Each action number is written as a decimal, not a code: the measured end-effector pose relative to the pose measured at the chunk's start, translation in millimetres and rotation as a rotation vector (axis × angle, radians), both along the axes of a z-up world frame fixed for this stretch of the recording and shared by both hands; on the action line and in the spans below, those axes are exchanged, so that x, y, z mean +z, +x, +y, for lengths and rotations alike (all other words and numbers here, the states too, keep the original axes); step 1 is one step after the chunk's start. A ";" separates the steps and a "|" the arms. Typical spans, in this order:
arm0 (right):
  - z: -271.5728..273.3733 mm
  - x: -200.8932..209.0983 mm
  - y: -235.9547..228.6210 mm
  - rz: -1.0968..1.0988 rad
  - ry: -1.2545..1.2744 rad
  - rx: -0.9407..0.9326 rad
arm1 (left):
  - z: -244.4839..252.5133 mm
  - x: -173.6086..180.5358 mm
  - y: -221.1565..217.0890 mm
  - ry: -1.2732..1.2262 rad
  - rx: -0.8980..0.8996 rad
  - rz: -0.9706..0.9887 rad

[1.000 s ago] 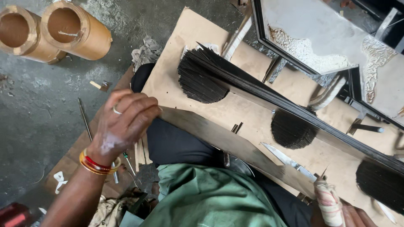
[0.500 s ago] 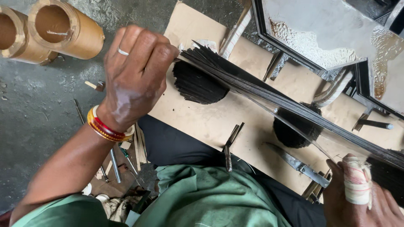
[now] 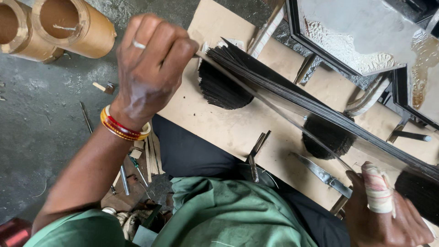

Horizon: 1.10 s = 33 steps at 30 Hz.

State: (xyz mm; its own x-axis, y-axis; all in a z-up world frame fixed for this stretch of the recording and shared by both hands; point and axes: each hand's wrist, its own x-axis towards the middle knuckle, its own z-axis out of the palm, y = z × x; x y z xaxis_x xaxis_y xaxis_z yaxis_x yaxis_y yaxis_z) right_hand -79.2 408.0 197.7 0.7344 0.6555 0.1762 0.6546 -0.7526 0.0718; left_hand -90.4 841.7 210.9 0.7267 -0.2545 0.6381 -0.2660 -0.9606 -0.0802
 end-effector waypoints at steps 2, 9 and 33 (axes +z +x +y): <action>-5.0 -1.1 -2.1 0.047 0.057 -0.049 | -4.7 2.6 -1.1 0.012 0.065 -0.048; -9.7 -6.0 -15.2 0.099 0.204 -0.182 | -76.2 -77.6 1.6 -1.266 0.188 -0.312; 14.5 -34.1 -34.4 -0.042 0.489 -0.187 | -81.2 -118.0 -10.5 -1.192 0.246 -0.219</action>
